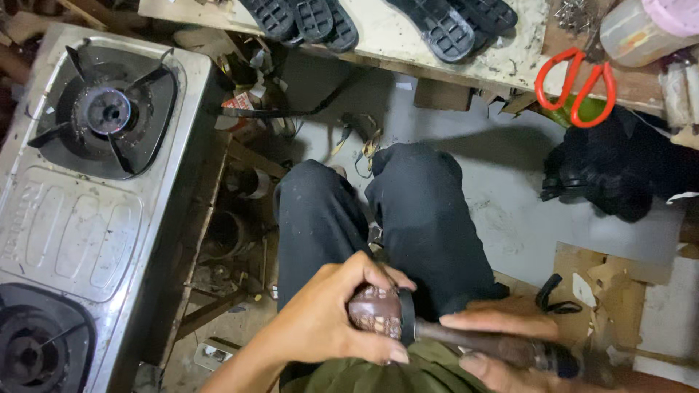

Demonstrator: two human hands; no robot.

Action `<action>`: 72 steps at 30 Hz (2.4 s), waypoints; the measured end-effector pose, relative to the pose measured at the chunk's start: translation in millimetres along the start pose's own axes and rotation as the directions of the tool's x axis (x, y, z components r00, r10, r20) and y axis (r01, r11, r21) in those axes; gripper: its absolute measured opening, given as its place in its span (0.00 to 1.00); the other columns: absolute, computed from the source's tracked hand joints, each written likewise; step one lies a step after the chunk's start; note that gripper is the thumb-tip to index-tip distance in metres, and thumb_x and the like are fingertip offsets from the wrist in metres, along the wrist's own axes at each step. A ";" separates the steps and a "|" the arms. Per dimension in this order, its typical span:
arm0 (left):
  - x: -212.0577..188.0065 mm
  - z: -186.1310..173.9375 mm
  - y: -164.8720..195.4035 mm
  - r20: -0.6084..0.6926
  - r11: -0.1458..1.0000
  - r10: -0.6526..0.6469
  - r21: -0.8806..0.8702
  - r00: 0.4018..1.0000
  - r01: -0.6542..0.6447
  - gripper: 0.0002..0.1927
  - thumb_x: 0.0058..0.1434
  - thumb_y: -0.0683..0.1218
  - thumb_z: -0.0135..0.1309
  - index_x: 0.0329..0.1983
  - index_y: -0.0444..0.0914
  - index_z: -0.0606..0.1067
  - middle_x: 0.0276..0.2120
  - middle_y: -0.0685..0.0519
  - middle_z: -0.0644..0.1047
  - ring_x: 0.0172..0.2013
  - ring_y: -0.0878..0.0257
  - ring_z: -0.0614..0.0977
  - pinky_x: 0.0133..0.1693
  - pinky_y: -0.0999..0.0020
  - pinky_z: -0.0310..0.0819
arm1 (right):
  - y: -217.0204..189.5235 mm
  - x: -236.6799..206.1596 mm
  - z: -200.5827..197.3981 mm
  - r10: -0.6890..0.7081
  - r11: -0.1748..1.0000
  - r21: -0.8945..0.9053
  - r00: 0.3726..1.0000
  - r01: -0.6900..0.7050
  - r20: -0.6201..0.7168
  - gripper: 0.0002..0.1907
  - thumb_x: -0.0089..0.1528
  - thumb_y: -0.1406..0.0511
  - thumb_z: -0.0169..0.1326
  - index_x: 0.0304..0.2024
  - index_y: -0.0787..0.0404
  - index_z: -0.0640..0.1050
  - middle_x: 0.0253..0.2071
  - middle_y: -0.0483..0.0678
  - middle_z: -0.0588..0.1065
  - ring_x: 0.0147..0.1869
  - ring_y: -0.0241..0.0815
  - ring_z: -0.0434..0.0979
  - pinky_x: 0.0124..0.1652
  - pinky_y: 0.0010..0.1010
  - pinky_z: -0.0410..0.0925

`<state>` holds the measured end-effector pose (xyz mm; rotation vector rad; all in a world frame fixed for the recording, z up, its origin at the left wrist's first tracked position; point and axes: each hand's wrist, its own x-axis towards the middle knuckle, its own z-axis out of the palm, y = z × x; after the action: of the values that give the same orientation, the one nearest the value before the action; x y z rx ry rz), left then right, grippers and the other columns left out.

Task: The person sits on the floor and uses a hammer to tap a patterned sole onto a shoe upper. They repeatedly press the sole edges, tap along the perimeter, and adjust the fit by hand. The person also briefly heats the sole on a gas stove burner before continuing to hammer and press the sole into place.

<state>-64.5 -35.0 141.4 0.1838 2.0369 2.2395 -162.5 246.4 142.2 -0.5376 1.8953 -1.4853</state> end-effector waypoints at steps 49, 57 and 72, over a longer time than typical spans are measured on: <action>-70.8 83.7 -109.9 0.003 0.015 -0.376 -1.000 0.926 0.010 0.35 0.69 0.64 0.41 0.65 0.32 0.68 0.54 0.40 0.77 0.54 0.47 0.80 0.57 0.48 0.74 | -41.9 3.2 53.0 -0.609 0.538 -0.343 0.636 0.770 0.474 0.29 0.58 0.65 0.66 0.59 0.64 0.72 0.42 0.56 0.81 0.49 0.51 0.84 0.44 0.33 0.77; -24.0 91.8 -127.3 -0.129 0.084 -0.504 -0.991 0.854 -0.100 0.28 0.69 0.56 0.43 0.61 0.30 0.69 0.53 0.40 0.78 0.54 0.45 0.80 0.56 0.44 0.75 | 45.1 -44.6 5.2 0.496 0.866 0.067 0.868 -0.496 0.027 0.26 0.61 0.63 0.55 0.62 0.62 0.77 0.18 0.48 0.73 0.21 0.35 0.71 0.22 0.30 0.67; -7.6 76.6 -158.9 -0.254 0.311 -0.642 -0.949 0.723 -0.057 0.26 0.66 0.51 0.49 0.61 0.30 0.66 0.43 0.40 0.79 0.43 0.49 0.84 0.44 0.53 0.81 | 74.3 16.3 12.6 0.536 0.831 -0.250 0.836 -0.498 0.116 0.17 0.58 0.65 0.61 0.50 0.60 0.85 0.20 0.45 0.80 0.23 0.30 0.75 0.25 0.24 0.69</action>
<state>-44.7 54.0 -9.8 -1.0932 0.3785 2.9058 -159.1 246.7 65.2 -0.2056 1.8655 -0.8566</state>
